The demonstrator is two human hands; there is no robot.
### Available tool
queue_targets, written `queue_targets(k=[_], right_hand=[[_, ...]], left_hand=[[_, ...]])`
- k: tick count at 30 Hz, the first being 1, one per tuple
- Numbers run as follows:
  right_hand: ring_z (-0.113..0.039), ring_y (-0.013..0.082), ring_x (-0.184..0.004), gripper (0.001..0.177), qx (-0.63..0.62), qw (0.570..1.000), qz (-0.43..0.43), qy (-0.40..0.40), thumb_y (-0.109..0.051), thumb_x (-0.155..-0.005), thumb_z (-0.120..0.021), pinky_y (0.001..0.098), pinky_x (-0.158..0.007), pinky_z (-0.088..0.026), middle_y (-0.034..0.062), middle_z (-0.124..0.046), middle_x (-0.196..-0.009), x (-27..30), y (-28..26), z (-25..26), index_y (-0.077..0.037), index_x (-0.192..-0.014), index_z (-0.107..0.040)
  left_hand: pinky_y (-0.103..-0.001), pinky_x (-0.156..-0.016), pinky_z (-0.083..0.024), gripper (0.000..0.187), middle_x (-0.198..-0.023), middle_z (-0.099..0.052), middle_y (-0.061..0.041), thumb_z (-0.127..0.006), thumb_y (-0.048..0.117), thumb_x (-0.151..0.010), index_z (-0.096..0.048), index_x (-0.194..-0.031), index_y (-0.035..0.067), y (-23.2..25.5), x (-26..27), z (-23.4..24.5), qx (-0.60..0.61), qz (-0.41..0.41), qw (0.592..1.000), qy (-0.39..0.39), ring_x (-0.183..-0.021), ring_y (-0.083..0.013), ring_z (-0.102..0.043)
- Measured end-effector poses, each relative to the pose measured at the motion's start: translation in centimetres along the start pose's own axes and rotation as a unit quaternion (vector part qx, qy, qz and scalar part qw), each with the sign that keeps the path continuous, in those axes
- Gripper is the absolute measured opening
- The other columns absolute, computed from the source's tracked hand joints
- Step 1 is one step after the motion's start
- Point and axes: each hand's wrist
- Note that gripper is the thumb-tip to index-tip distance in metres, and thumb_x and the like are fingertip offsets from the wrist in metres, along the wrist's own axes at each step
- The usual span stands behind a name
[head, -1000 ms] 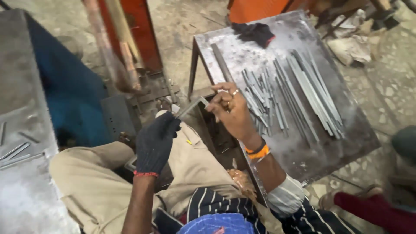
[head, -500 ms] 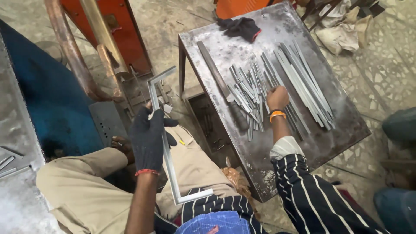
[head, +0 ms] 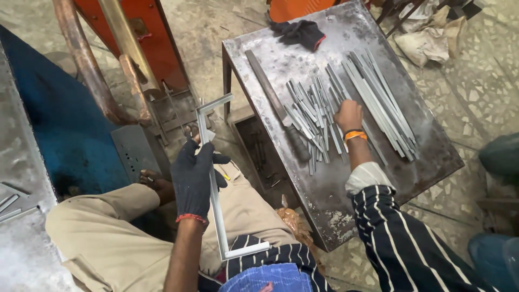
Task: The recorder is assembling small metal strips into rectangular frames and using a stationary spot welder to join the pieces.
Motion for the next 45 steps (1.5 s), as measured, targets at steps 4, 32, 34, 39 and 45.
queue_targets(k=[4, 32, 34, 39, 45], right_hand=[[-0.07, 0.048, -0.089, 0.014, 0.008, 0.998, 0.02, -0.06, -0.011, -0.069, -0.075, 0.0565, -0.082, -0.055, 0.0259, -0.074, -0.092, -0.9, -0.4, 2.1, -0.004, -0.081, -0.078], [-0.07, 0.0472, -0.091, 0.021, 0.034, 0.999, 0.017, -0.033, -0.024, -0.088, -0.07, 0.0578, -0.082, -0.052, 0.0258, -0.073, -0.094, 0.5, -0.5, 2.6, -0.004, -0.088, -0.075], [-0.069, 0.0475, -0.087, 0.022, -0.058, 0.996, -0.029, 0.068, -0.023, -0.094, -0.068, 0.0576, -0.077, -0.052, 0.0257, -0.072, -0.09, 0.2, -0.9, 4.0, -0.002, -0.097, -0.07], [-0.071, 0.0229, -0.068, 0.018, -0.493, 0.863, -0.1, 0.056, -0.012, -0.107, -0.06, 0.0346, -0.062, -0.056, 0.0155, -0.072, -0.087, 4.1, -4.9, 14.9, 0.002, -0.116, -0.053], [-0.072, 0.021, -0.071, 0.056, -0.639, 0.769, -0.029, 0.018, -0.009, -0.108, -0.062, 0.0289, -0.063, -0.06, 0.0136, -0.072, -0.094, 8.1, -14.2, 21.3, -0.003, -0.152, -0.028]], left_hand=[[-0.028, -0.035, -0.043, 0.046, -0.073, -0.074, -0.015, -0.058, 0.023, -0.097, -0.06, -0.138, 0.004, 0.0, 0.1, 0.0, -0.004, -0.009, 1.0, -0.019, -0.036, -0.0152, -0.056], [-0.029, -0.036, -0.043, 0.042, -0.074, -0.075, -0.015, -0.059, 0.02, -0.098, -0.062, -0.131, -0.006, -0.1, 0.6, -1.1, -0.024, -0.009, 1.0, 0.001, -0.038, -0.0163, -0.059], [-0.028, -0.036, -0.043, 0.052, -0.073, -0.076, -0.014, -0.061, 0.019, -0.096, -0.053, -0.144, 0.005, 0.6, 0.5, -1.3, -0.002, -0.015, 1.0, 0.009, -0.037, -0.0151, -0.059], [-0.029, -0.035, -0.043, 0.053, -0.073, -0.075, -0.013, -0.06, 0.015, -0.095, -0.054, -0.147, 0.007, 0.9, 1.1, -1.5, 0.003, -0.039, 0.999, 0.038, -0.036, -0.0145, -0.057], [-0.028, -0.036, -0.043, 0.052, -0.074, -0.076, -0.011, -0.059, 0.012, -0.096, -0.054, -0.149, 0.01, 2.1, 2.6, -0.8, 0.002, -0.071, 0.996, 0.05, -0.037, -0.0119, -0.057]])
Point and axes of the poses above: each hand's wrist, its own x-axis away from the middle knuckle, its own z-axis out of the back of the hand, y = z × x
